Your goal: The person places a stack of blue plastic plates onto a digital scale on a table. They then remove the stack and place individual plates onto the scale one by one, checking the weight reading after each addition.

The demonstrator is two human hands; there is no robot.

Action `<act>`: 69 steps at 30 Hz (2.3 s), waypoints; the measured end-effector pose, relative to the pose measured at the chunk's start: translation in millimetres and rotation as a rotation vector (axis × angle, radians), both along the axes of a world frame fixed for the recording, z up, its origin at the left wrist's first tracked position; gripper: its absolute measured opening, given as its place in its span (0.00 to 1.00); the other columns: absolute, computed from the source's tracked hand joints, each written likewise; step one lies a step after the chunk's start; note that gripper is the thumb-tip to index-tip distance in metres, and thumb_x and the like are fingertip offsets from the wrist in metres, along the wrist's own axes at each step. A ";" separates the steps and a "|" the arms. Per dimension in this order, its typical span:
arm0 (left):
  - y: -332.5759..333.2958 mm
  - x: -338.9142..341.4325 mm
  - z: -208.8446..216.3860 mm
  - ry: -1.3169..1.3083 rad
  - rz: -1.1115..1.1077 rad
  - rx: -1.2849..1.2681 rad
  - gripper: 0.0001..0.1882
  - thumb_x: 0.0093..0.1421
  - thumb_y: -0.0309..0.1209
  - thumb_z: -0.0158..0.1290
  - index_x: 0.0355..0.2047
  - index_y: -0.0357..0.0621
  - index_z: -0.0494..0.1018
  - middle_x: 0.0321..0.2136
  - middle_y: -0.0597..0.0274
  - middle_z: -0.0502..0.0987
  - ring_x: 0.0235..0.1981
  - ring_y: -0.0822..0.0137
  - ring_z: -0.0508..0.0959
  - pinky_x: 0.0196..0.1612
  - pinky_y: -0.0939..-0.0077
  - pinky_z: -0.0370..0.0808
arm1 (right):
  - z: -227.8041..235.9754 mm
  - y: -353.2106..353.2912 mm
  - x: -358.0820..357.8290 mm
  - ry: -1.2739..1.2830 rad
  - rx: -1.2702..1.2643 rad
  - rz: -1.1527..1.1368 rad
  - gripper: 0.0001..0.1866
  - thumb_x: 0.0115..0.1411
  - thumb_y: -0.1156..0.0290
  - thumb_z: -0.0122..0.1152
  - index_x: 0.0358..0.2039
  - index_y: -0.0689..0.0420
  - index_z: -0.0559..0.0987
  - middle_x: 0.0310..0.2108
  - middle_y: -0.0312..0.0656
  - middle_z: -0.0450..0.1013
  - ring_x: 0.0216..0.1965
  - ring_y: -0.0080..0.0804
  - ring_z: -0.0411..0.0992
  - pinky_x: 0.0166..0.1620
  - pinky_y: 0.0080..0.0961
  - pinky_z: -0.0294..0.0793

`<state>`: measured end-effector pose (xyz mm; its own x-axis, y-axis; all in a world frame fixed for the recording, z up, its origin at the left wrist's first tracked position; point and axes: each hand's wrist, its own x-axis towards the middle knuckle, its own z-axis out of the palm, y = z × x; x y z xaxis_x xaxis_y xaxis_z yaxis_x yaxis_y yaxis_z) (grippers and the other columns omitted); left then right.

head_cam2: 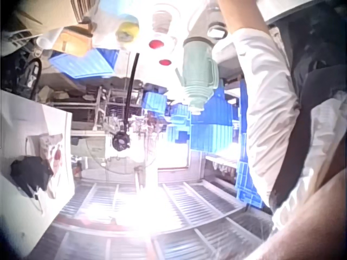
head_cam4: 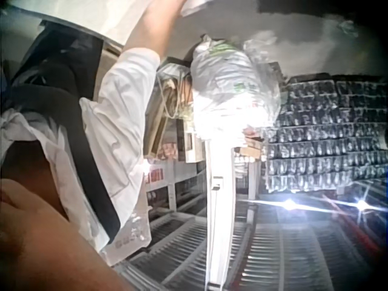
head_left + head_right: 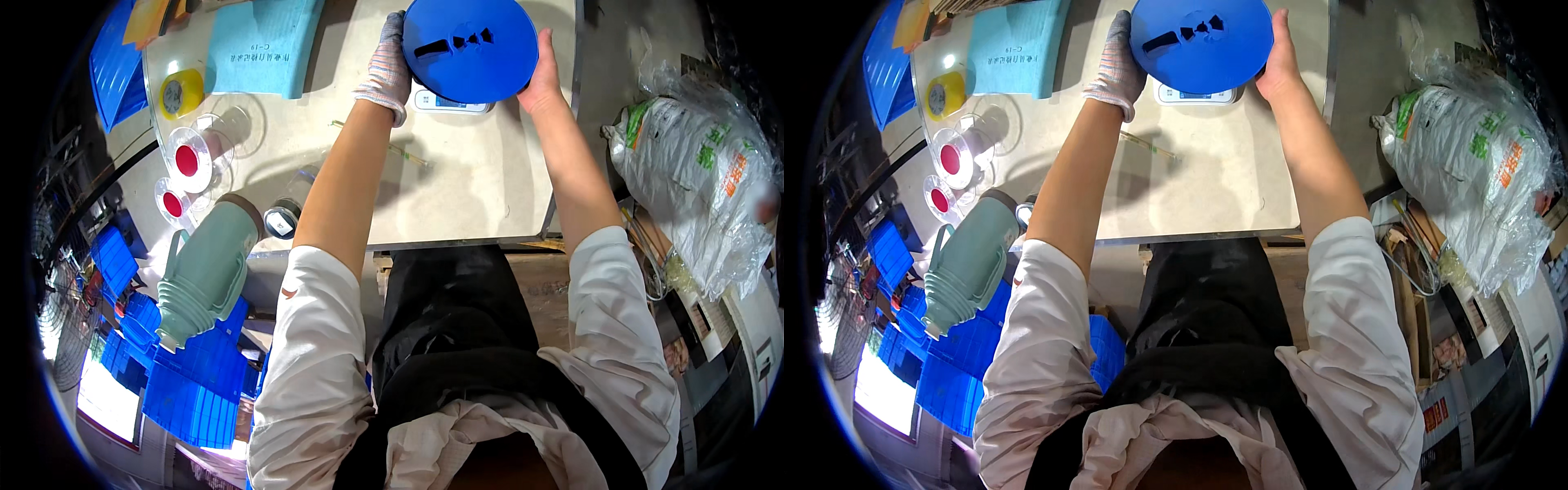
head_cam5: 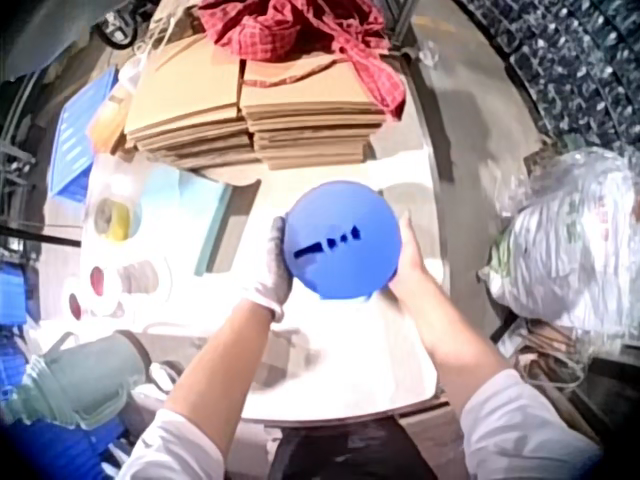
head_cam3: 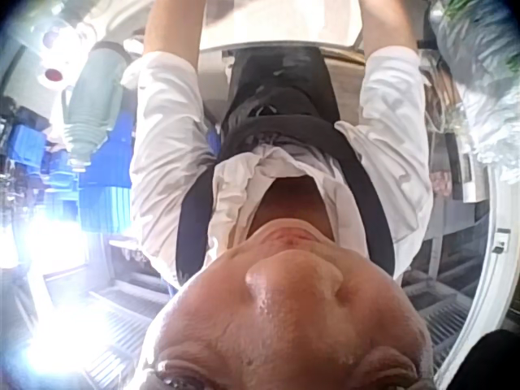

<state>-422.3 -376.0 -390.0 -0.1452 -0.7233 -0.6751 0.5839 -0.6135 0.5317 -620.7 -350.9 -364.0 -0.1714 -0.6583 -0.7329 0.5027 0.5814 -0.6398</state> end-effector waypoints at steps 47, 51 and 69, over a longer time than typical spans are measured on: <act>424.9 240.7 39.2 -0.738 -0.852 -0.038 0.20 0.58 0.23 0.47 0.53 0.45 0.64 0.34 0.62 0.75 0.35 0.71 0.75 0.38 0.76 0.75 | 107.4 416.8 -18.7 1.122 0.100 1.098 0.20 0.64 0.54 0.43 0.35 0.60 0.73 0.32 0.54 0.74 0.38 0.56 0.71 0.40 0.47 0.68; 439.4 278.2 41.2 -0.774 -0.782 0.184 0.11 0.55 0.27 0.48 0.40 0.47 0.67 0.31 0.63 0.74 0.34 0.66 0.74 0.36 0.73 0.71 | 126.0 408.6 -5.3 1.162 0.049 1.043 0.18 0.65 0.55 0.42 0.34 0.59 0.71 0.29 0.55 0.73 0.35 0.58 0.71 0.37 0.50 0.67; 399.2 211.2 71.2 -0.511 -0.538 0.171 0.20 0.54 0.20 0.49 0.48 0.43 0.67 0.32 0.65 0.74 0.31 0.72 0.73 0.38 0.78 0.73 | 127.5 406.9 -10.2 1.069 0.160 0.936 0.21 0.65 0.49 0.39 0.43 0.53 0.68 0.35 0.55 0.74 0.37 0.57 0.71 0.39 0.48 0.69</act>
